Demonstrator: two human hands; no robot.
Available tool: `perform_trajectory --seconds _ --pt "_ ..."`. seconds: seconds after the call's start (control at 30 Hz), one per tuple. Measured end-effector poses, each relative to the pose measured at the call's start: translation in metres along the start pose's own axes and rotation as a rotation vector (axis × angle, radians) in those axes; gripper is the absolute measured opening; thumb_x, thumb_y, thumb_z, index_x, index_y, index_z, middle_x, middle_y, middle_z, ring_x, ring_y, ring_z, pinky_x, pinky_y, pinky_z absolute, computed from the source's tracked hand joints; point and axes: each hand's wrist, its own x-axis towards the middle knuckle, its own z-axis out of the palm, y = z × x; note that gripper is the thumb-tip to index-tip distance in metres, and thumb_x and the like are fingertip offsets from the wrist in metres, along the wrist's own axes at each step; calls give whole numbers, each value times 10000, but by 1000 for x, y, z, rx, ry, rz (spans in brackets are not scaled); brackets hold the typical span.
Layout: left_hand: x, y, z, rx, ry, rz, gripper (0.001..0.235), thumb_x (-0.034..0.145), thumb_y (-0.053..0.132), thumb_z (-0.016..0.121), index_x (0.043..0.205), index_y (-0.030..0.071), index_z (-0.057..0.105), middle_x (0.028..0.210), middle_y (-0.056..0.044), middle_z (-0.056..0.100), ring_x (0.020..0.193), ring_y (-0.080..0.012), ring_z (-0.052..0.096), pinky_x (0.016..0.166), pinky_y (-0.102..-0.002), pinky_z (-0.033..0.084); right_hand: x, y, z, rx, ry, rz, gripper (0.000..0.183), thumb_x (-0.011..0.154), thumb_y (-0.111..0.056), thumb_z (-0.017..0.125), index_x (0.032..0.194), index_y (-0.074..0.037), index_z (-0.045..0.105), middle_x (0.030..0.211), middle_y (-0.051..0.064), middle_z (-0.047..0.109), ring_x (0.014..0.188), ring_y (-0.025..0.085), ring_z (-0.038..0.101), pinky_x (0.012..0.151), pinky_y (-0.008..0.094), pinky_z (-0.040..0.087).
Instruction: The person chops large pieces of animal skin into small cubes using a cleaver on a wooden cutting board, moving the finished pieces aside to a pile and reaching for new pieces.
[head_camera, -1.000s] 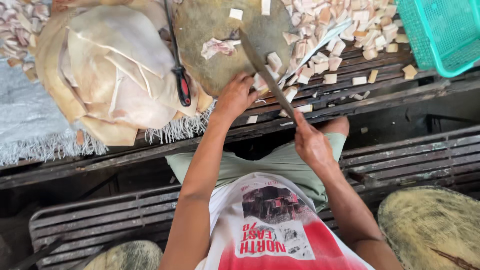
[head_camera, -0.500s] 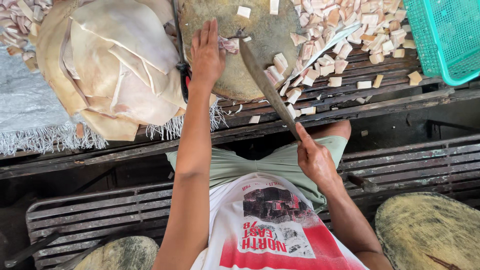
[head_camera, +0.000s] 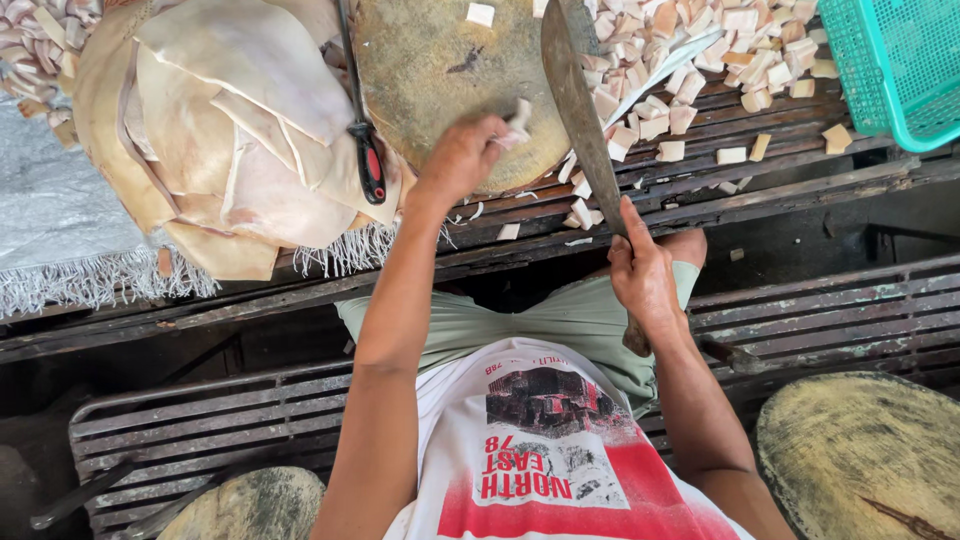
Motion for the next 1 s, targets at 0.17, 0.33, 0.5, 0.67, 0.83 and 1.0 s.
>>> perform_trajectory --seconds 0.17,0.33,0.5,0.67,0.83,1.0 --pt "-20 13 5 -93 65 26 185 924 95 695 1104 107 653 975 -154 718 965 -380 669 869 -483 525 -9 -22 -22 -81 232 -239 568 1019 62 584 1559 -73 466 847 201 691 682 221 693 651 329 558" --pt "-25 24 -9 -36 57 -59 318 886 153 742 1179 105 630 1007 -189 697 1006 -402 652 874 -496 519 -13 -30 -19 125 388 -364 573 1094 75 540 1612 -47 326 922 155 701 659 216 653 585 308 560" --pt "-34 25 -14 -2 134 -88 409 834 147 757 1209 87 606 1097 -221 690 1034 -424 647 877 -497 518 -3 -28 16 -321 22 -296 689 931 3 596 1583 -77 385 1041 285 715 822 475 700 718 529 563" --pt "-36 14 -15 6 122 -159 301 902 133 749 1184 85 652 1007 -211 727 976 -435 684 844 -500 532 9 -35 -6 -257 44 -171 609 994 11 631 1575 -29 453 884 254 704 723 419 677 673 498 542" --pt "-42 13 -11 -100 174 -176 317 859 124 740 1160 58 667 988 -223 728 947 -409 706 818 -483 554 -11 -46 -25 -143 314 -391 598 1023 90 567 1589 13 393 911 156 718 745 344 632 696 397 553" --pt "-39 15 -8 -18 169 -214 257 883 126 732 1131 70 692 968 -213 735 936 -416 694 824 -499 540 -2 -42 34 -337 27 -282 674 900 48 660 1535 -64 465 942 255 723 683 399 666 628 488 530"
